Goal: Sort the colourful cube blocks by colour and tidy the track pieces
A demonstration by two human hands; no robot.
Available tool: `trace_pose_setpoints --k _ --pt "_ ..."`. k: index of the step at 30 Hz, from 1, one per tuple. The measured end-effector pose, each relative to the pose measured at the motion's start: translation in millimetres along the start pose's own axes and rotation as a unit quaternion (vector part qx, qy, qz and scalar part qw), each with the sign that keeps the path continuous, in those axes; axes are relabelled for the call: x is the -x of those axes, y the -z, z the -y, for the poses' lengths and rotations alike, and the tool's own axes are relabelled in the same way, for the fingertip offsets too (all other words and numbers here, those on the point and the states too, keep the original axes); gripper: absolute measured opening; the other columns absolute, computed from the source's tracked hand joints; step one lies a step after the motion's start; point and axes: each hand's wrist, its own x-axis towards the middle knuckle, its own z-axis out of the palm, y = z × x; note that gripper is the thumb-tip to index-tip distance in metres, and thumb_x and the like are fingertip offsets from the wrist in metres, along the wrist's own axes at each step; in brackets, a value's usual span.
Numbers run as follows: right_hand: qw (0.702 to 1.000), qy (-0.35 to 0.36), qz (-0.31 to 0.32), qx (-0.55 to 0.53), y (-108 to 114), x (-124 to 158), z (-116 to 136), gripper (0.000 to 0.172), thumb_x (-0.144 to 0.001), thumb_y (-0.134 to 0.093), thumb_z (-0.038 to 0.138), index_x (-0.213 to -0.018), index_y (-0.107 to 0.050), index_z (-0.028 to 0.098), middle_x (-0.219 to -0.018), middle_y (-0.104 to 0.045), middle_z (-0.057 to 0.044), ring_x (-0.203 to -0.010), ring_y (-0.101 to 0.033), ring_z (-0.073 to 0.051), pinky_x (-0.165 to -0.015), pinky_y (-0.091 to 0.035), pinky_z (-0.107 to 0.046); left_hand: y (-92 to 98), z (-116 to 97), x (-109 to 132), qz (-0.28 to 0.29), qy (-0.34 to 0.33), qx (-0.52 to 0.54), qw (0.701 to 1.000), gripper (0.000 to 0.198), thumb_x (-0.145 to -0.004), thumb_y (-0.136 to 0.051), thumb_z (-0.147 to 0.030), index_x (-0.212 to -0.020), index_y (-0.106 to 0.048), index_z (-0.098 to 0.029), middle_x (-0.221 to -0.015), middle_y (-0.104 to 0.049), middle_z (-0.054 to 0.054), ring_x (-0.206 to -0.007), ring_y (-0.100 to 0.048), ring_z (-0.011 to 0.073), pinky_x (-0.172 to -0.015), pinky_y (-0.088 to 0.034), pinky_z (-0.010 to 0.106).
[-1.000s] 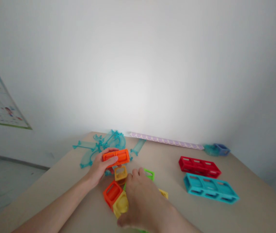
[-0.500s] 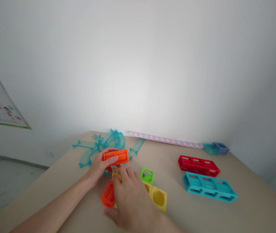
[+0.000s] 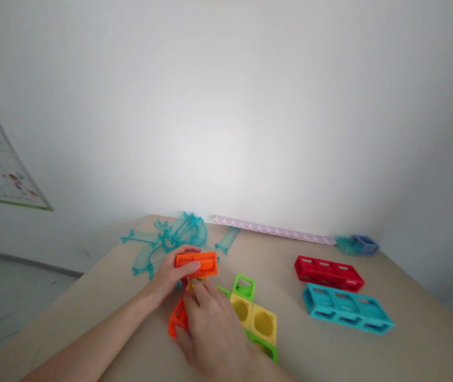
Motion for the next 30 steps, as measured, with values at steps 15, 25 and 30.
trace_pose_setpoints --k 15,25,30 --pt "0.973 -0.079 -0.063 -0.209 -5 -2 -7 0.027 -0.089 -0.048 0.024 -0.064 -0.056 0.018 -0.063 -0.056 -0.001 -0.058 -0.048 -0.012 -0.056 -0.035 -0.026 0.8 -6 4 0.083 0.007 -0.003 0.997 0.041 -0.072 -0.074 -0.033 -0.107 -0.060 -0.016 -0.097 -0.069 0.007 -0.086 -0.064 0.0202 -0.077 -0.049 0.030" --pt "0.740 -0.211 -0.195 -0.608 14 -20 -40 0.038 -0.078 -0.063 0.054 -0.075 -0.062 0.016 -0.055 -0.056 0.001 -0.045 -0.047 -0.010 -0.045 -0.033 -0.021 5.8 -7 -1 -0.049 -0.013 0.143 0.988 0.041 -0.072 -0.072 -0.033 -0.107 -0.057 -0.017 -0.089 -0.066 0.004 -0.069 -0.061 0.0153 -0.048 -0.047 0.021" --pt "0.724 -0.250 -0.244 -0.594 4 -19 -52 0.045 -0.078 -0.060 0.061 -0.078 -0.064 0.016 -0.053 -0.052 0.003 -0.045 -0.046 -0.010 -0.043 -0.034 -0.021 16.2 -13 1 0.038 -0.041 0.170 0.984 0.041 -0.073 -0.070 -0.028 -0.111 -0.058 -0.018 -0.083 -0.063 0.002 -0.061 -0.057 0.0136 -0.045 -0.047 0.023"
